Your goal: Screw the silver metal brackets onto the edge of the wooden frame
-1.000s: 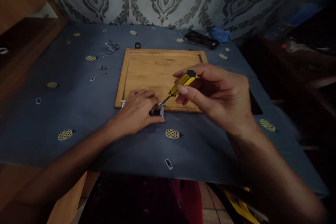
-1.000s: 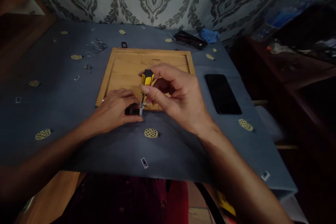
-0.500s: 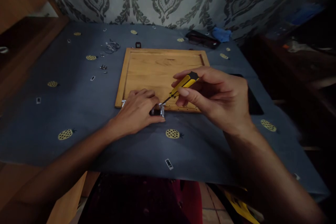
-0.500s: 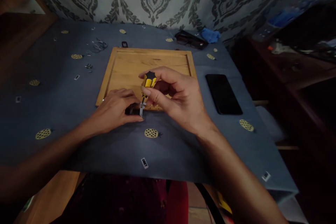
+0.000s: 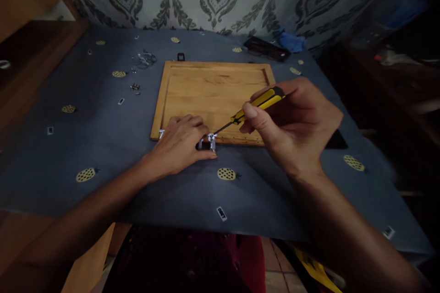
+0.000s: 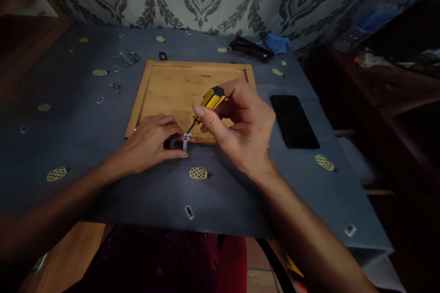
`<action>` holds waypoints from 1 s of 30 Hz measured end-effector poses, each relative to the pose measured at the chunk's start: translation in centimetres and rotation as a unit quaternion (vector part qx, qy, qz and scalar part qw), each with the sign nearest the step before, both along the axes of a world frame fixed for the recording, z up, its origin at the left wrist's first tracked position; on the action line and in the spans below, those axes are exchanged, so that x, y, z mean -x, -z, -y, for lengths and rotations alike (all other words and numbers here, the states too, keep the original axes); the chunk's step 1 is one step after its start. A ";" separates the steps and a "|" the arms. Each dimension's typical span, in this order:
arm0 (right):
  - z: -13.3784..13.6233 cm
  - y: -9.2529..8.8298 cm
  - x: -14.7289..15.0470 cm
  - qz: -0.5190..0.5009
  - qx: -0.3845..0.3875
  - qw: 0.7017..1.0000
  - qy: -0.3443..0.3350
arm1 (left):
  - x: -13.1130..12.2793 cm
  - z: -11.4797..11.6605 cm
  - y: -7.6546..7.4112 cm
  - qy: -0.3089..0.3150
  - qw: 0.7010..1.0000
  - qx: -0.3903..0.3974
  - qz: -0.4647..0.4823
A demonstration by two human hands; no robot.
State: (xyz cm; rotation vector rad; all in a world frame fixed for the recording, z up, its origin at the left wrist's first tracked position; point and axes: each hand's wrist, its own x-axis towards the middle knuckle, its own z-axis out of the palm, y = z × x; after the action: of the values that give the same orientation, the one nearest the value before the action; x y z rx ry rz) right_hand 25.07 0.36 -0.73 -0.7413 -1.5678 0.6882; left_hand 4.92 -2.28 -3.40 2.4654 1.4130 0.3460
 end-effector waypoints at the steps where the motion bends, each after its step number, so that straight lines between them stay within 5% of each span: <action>1: 0.0 0.2 0.0 0.006 0.006 1.000 -0.003 | 0.0 0.0 0.0 -0.001 1.000 0.002 -0.001; 22: 0.5 0.7 -0.2 0.049 0.000 0.998 -0.038 | -0.1 0.0 -0.1 -0.006 1.000 -0.008 -0.007; 30: 0.1 -0.2 -1.0 0.087 0.066 0.990 -0.092 | -0.1 0.0 0.0 -0.004 1.000 -0.013 -0.005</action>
State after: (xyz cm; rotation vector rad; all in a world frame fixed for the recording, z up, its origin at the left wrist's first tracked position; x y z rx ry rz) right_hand 26.08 0.24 -0.57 -0.7774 -1.7787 0.8888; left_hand 5.00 -2.31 -3.39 2.4857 1.4316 0.3555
